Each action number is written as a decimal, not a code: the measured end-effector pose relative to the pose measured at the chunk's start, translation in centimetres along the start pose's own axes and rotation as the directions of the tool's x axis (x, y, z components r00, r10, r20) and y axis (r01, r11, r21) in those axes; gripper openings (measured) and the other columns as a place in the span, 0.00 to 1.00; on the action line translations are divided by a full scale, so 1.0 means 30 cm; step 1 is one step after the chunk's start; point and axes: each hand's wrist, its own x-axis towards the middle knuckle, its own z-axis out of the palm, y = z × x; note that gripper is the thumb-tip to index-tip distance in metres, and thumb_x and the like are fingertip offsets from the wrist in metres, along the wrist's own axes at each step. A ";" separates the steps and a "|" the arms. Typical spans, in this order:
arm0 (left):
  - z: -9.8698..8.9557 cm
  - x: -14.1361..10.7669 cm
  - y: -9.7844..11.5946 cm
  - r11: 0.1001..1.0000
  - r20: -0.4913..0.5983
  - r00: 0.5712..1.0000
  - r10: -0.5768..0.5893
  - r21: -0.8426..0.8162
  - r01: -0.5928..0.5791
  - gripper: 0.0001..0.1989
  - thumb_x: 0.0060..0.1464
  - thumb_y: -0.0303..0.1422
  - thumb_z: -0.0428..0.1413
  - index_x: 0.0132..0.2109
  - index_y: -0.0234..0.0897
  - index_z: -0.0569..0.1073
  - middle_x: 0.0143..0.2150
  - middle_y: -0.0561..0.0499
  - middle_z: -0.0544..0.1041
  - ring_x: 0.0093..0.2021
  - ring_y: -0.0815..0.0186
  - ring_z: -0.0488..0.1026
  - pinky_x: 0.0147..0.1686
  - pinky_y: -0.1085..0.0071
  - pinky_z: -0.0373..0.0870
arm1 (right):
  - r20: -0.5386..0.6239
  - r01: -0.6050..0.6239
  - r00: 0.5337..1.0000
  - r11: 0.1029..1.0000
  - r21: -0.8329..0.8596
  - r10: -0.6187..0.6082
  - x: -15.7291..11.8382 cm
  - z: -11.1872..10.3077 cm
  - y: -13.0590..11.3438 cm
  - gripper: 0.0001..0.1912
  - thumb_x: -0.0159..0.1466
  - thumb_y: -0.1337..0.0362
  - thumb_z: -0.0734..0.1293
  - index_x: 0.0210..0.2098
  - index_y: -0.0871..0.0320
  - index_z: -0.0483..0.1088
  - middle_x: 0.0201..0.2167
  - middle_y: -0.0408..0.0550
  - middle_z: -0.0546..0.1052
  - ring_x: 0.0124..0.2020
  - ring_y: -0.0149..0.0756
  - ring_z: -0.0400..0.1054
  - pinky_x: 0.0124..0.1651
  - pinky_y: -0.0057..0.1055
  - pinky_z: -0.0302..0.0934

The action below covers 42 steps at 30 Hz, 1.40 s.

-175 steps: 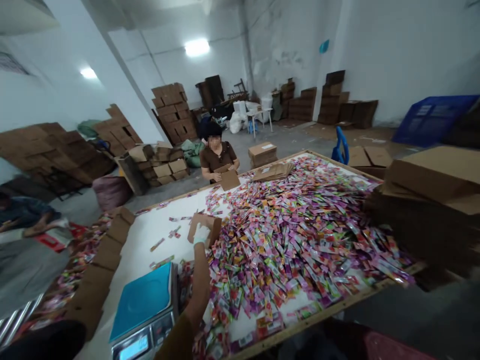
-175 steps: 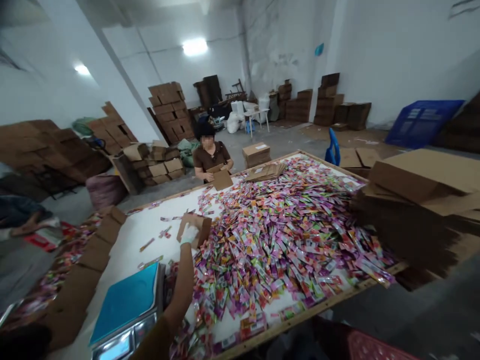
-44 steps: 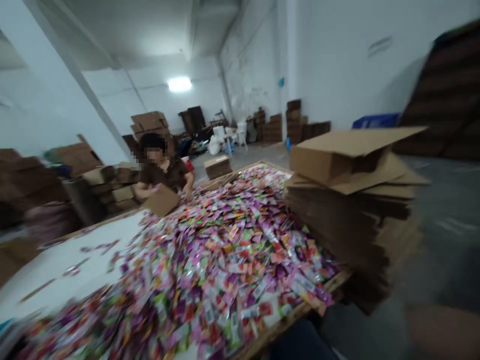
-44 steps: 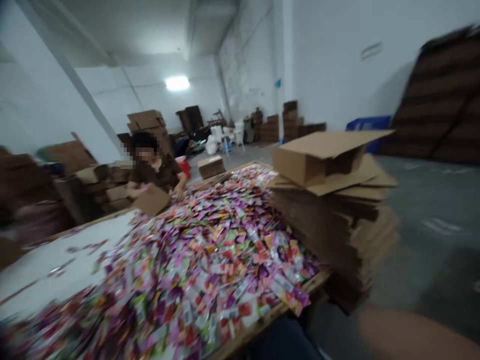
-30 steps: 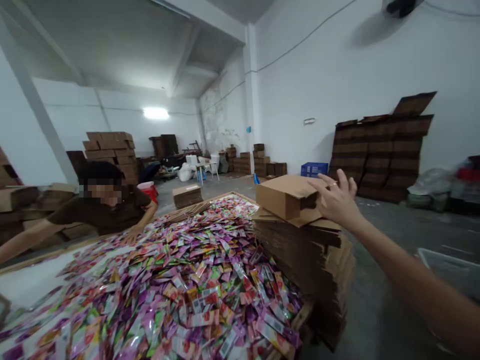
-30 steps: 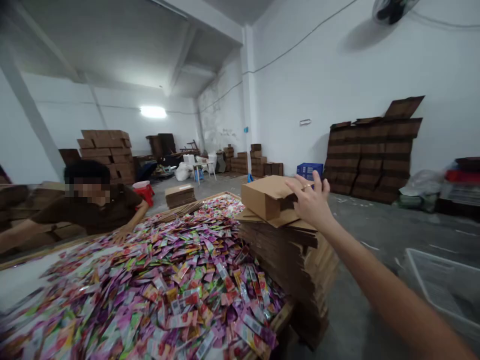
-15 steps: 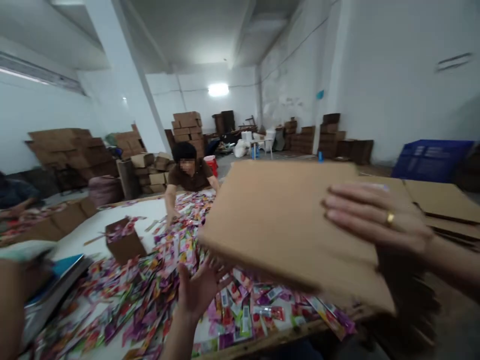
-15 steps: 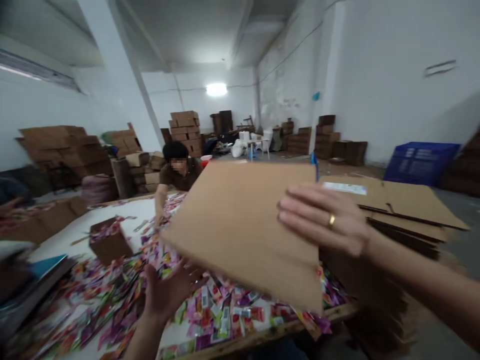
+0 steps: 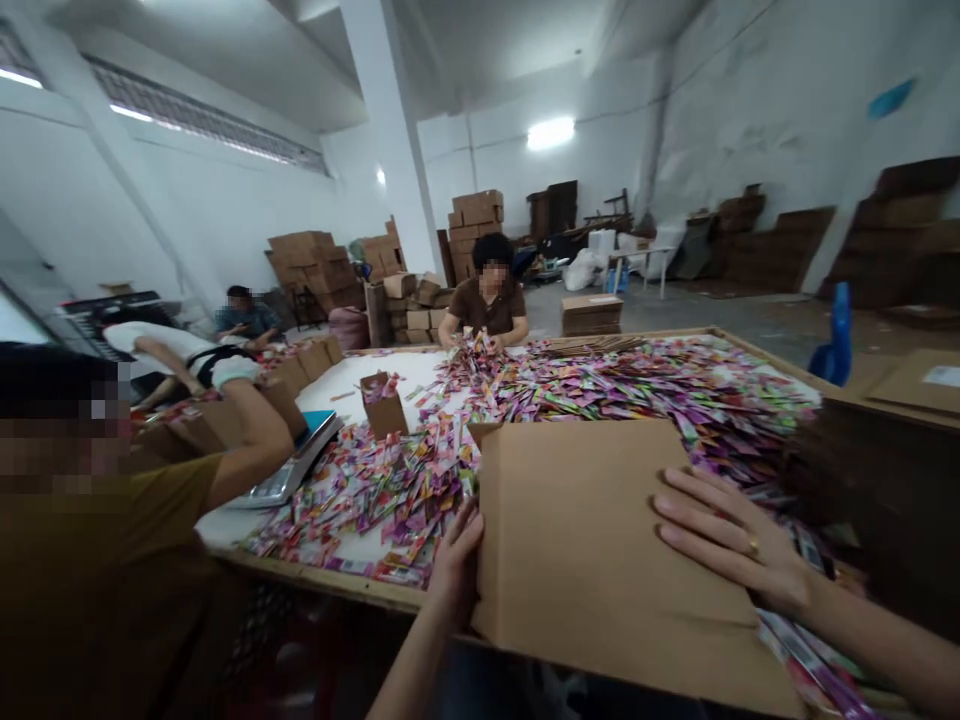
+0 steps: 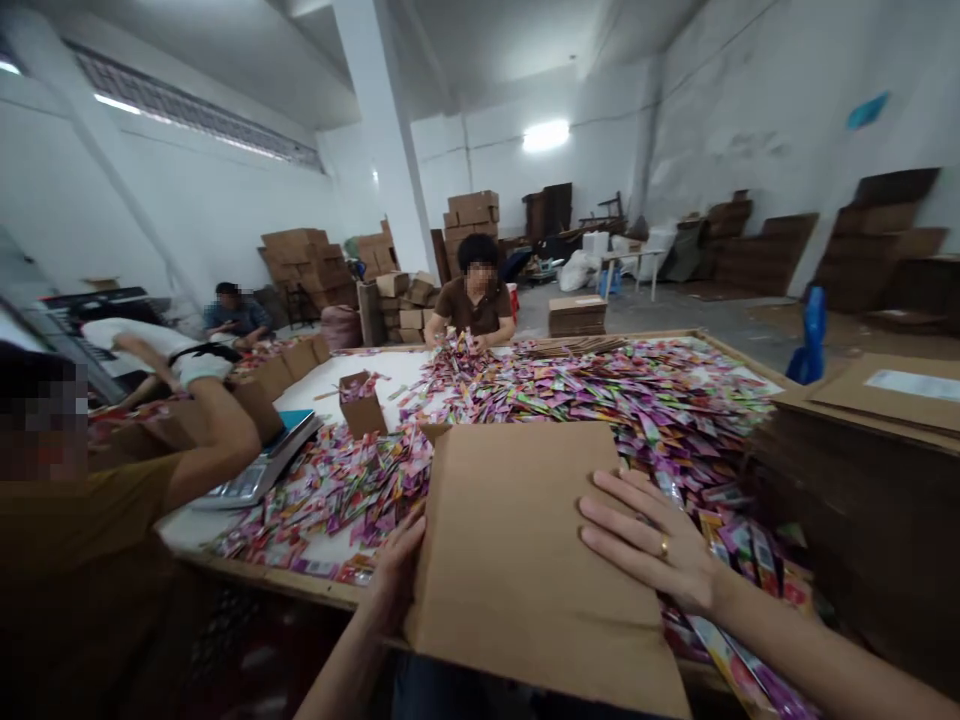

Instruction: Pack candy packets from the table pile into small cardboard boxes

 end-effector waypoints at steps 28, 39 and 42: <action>0.155 0.045 0.073 -0.080 0.773 0.597 0.214 0.623 -0.778 0.06 0.43 0.26 0.59 0.28 0.43 0.77 0.56 0.48 0.72 0.63 0.44 0.56 0.62 0.39 0.35 | 0.371 -0.729 0.624 0.341 0.593 0.688 -0.012 0.343 0.048 0.36 0.62 0.38 0.52 0.63 0.50 0.56 0.64 0.51 0.58 0.66 0.43 0.47 0.65 0.47 0.44; -0.074 -0.050 0.028 -0.335 0.907 0.351 0.233 0.414 -0.847 0.12 0.57 0.41 0.49 0.34 0.38 0.71 0.33 0.50 0.79 0.26 0.67 0.72 0.24 0.68 0.66 | 0.658 -0.801 0.538 0.076 0.594 0.526 0.173 0.566 -0.001 0.33 0.45 0.50 0.71 0.47 0.59 0.69 0.47 0.54 0.75 0.50 0.50 0.67 0.56 0.46 0.59; -0.092 -0.022 0.067 -0.189 0.753 0.495 0.434 0.613 -0.767 0.11 0.59 0.34 0.46 0.37 0.39 0.73 0.32 0.50 0.79 0.28 0.68 0.74 0.26 0.73 0.68 | 0.559 -0.792 0.549 0.173 0.586 0.621 0.175 0.617 -0.016 0.31 0.40 0.59 0.72 0.44 0.60 0.66 0.43 0.53 0.76 0.46 0.48 0.69 0.54 0.45 0.61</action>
